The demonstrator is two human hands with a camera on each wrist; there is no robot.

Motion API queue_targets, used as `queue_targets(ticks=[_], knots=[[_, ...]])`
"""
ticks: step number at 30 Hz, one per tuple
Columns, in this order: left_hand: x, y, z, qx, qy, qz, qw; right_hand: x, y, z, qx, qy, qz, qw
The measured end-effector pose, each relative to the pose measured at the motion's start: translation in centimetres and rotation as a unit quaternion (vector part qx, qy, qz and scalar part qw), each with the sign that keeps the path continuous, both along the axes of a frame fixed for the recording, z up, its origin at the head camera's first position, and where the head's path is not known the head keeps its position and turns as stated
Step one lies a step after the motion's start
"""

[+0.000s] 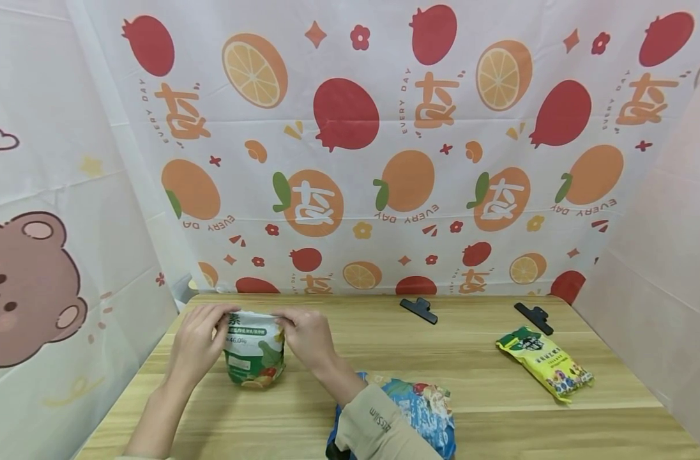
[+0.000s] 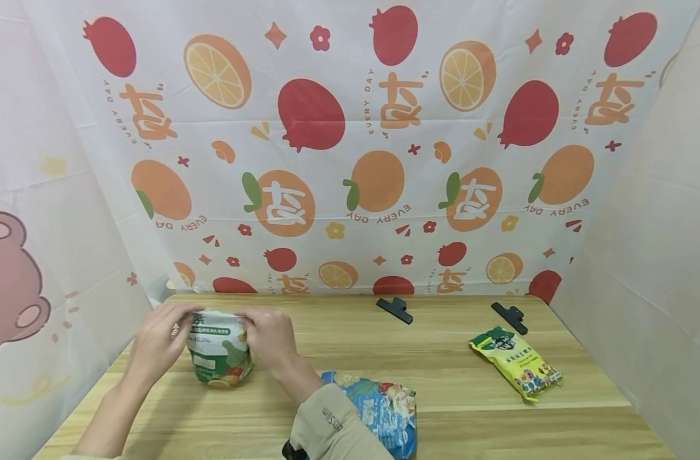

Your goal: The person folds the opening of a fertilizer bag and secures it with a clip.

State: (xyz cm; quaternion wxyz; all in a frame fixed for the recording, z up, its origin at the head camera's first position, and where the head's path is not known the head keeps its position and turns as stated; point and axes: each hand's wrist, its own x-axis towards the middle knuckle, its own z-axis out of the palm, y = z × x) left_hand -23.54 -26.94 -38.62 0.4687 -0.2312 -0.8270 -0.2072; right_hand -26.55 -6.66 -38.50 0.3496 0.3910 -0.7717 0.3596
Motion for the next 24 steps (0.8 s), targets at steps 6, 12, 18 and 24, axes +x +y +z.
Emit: queue_targets(ticks=[6, 12, 18, 24], knots=[[0.5, 0.1, 0.8, -0.044, -0.049, -0.003, 0.9978, 0.4, 0.2, 0.5, 0.040, -0.021, -0.019, 0.999], [1.2, 0.0, 2.8, -0.105, -0.137, -0.026, 0.9847, 0.8, 0.0, 1.5, 0.143, -0.079, -0.050, 0.985], [0.7, 0.0, 4.5, -0.125, -0.245, -0.047, 0.9603, 0.8, -0.6, 1.8, 0.177, -0.157, -0.057, 0.970], [0.4, -0.3, 4.8, -0.108, -0.300, -0.054, 0.9465, 0.7, -1.1, 2.0, 0.175, -0.186, -0.054, 0.965]])
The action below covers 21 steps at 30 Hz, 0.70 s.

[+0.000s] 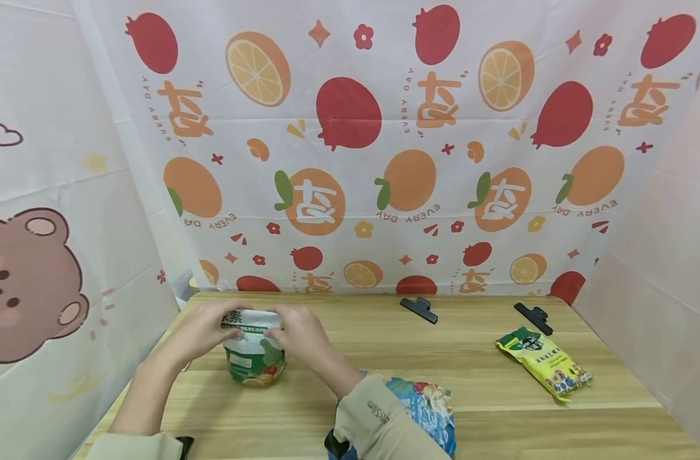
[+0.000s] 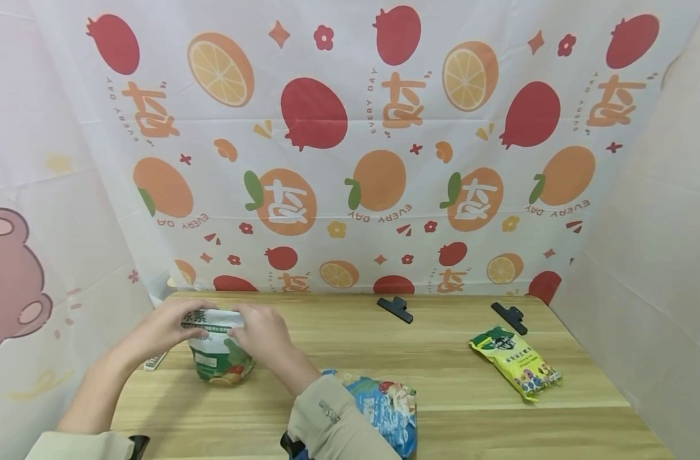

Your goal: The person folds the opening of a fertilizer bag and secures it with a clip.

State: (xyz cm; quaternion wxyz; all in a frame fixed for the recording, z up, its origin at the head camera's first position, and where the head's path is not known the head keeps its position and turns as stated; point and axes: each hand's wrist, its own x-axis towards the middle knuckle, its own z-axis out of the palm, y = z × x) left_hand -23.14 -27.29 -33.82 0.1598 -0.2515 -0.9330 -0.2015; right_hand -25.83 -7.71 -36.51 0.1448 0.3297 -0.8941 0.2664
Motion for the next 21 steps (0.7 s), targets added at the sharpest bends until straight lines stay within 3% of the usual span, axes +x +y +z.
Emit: queue_targets(ticks=[4, 10, 21], knots=[[-0.1, -0.2, -0.2, 0.017, -0.009, -0.009, 0.9998, 0.0, -0.1, 0.1, -0.012, 0.002, -0.002, 1.000], [-0.3, -0.2, -0.6, 0.040, 0.007, -0.025, 0.9989, 0.0, -0.3, -0.1, -0.040, -0.002, -0.010, 0.999], [-0.5, -0.2, -1.1, 0.064, 0.023, -0.002, 0.9977, 0.3, -1.0, -0.2, -0.093, -0.003, -0.045, 0.995]])
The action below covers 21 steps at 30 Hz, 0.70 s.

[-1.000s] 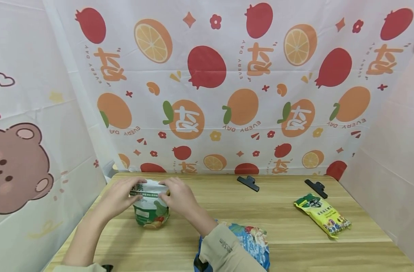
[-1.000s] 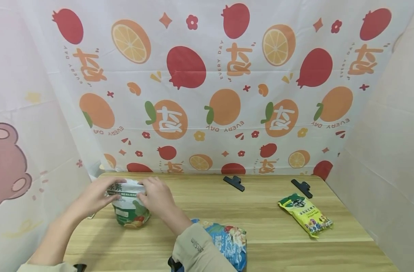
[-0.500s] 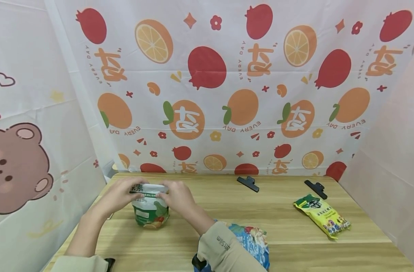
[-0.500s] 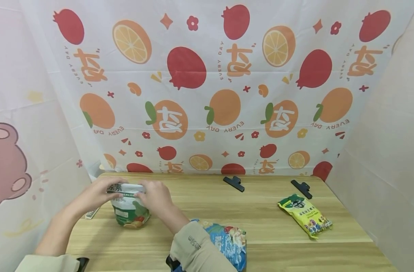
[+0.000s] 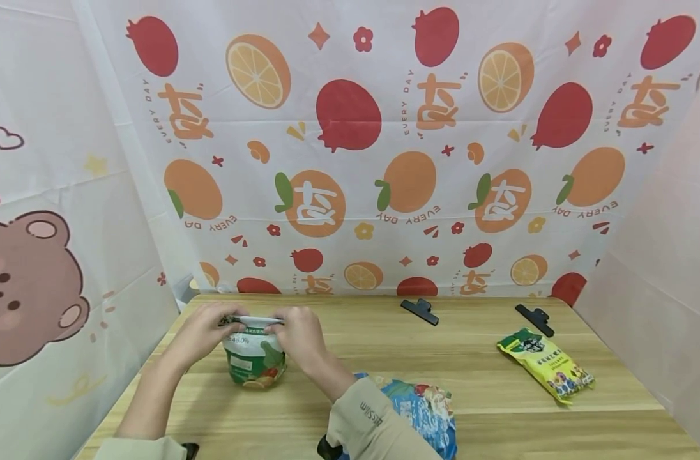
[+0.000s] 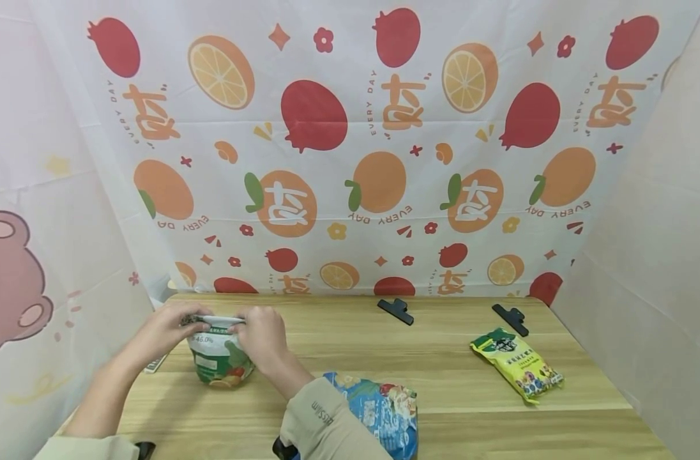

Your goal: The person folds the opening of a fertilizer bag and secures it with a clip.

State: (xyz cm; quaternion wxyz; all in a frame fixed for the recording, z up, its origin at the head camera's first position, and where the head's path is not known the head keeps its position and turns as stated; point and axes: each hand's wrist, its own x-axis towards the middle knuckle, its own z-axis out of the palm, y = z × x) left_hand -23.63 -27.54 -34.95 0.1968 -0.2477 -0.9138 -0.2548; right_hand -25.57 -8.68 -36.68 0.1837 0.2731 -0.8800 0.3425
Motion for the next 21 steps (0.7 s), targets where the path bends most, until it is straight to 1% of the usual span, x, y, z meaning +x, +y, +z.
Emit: queue_targets(ticks=[5, 9, 12, 14, 16, 18, 21], knots=[[0.2, 0.1, 0.0, -0.005, 0.001, 0.014, 0.9999, 0.0, 0.1, -0.1, 0.007, 0.009, 0.002, 1.000], [0.6, 0.4, 0.0, -0.013, 0.009, 0.011, 0.9998, 0.1, 0.2, -0.2, 0.033, 0.013, 0.013, 0.999], [0.8, 0.7, -0.1, -0.006, 0.026, -0.005, 0.9996, 0.3, 0.3, -0.2, 0.051, 0.036, 0.020, 0.998], [0.9, 0.9, -0.1, 0.002, 0.038, -0.018, 0.9991, 0.4, 0.4, -0.1, 0.056, 0.056, 0.018, 0.997], [0.9, 1.2, -0.2, 0.006, 0.053, -0.023, 0.9983, 0.4, 0.4, -0.1, 0.057, 0.073, 0.013, 0.996], [0.8, 1.4, -0.3, 0.010, 0.069, -0.020, 0.9974, 0.5, 0.4, -0.1, 0.056, 0.088, 0.008, 0.995], [0.7, 1.5, -0.6, 0.016, 0.092, -0.001, 0.9956, 0.4, 0.3, -0.1, 0.045, 0.112, 0.008, 0.993]])
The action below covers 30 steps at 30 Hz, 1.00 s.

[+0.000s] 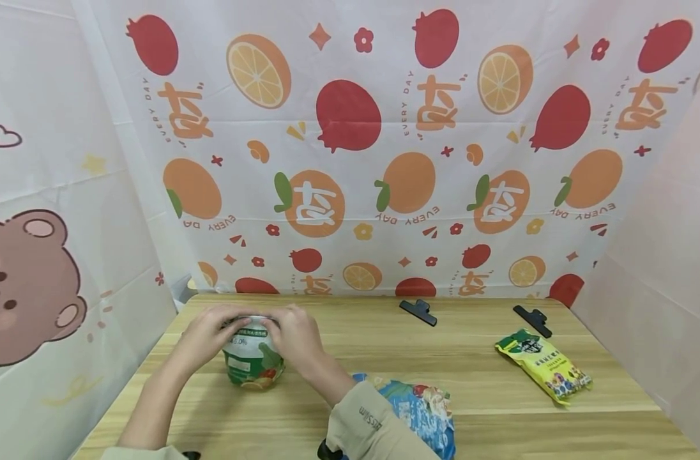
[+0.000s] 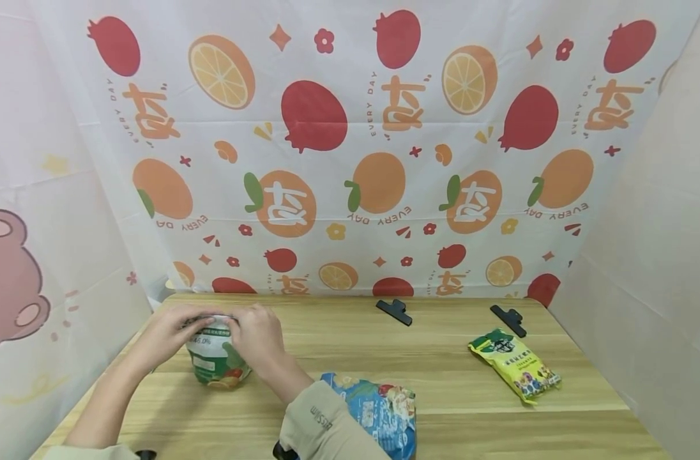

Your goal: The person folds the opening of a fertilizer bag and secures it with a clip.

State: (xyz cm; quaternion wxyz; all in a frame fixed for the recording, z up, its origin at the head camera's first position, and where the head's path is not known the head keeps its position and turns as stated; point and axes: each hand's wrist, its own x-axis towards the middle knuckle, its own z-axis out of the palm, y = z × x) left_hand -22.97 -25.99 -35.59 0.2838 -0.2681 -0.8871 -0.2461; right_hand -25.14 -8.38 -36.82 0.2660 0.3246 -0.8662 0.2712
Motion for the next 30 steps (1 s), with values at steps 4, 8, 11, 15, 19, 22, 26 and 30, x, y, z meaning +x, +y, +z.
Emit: queue_targets(ticks=[4, 8, 11, 15, 19, 22, 26, 30], knots=[[-0.1, 0.0, -0.6, 0.016, 0.034, 0.019, 0.9991, -0.1, -0.2, -0.4, -0.026, 0.036, 0.000, 0.999], [-0.5, -0.1, -1.2, 0.022, 0.078, 0.027, 0.9964, -0.3, -0.3, -0.7, -0.045, 0.058, -0.007, 0.997], [-0.6, -0.2, -1.3, 0.021, 0.097, 0.025, 0.9947, -0.4, -0.4, -0.8, -0.048, 0.062, -0.012, 0.997], [-0.5, -0.2, -1.2, 0.021, 0.082, 0.025, 0.9961, -0.3, -0.4, -0.6, -0.035, 0.045, -0.009, 0.998], [-0.4, -0.4, -0.8, 0.024, 0.028, 0.014, 0.9992, -0.3, 0.2, -0.3, -0.021, 0.002, 0.018, 1.000], [-0.3, -0.9, -0.5, 0.025, -0.001, 0.008, 0.9997, -0.4, 0.8, -0.2, -0.025, -0.031, 0.038, 0.998], [-0.1, -1.7, -0.3, 0.021, 0.000, 0.007, 0.9998, -0.6, 1.5, -0.2, -0.035, -0.051, 0.055, 0.997], [-0.1, -2.2, -0.3, 0.018, 0.018, 0.001, 0.9997, -0.8, 1.9, -0.3, -0.040, -0.045, 0.068, 0.996]])
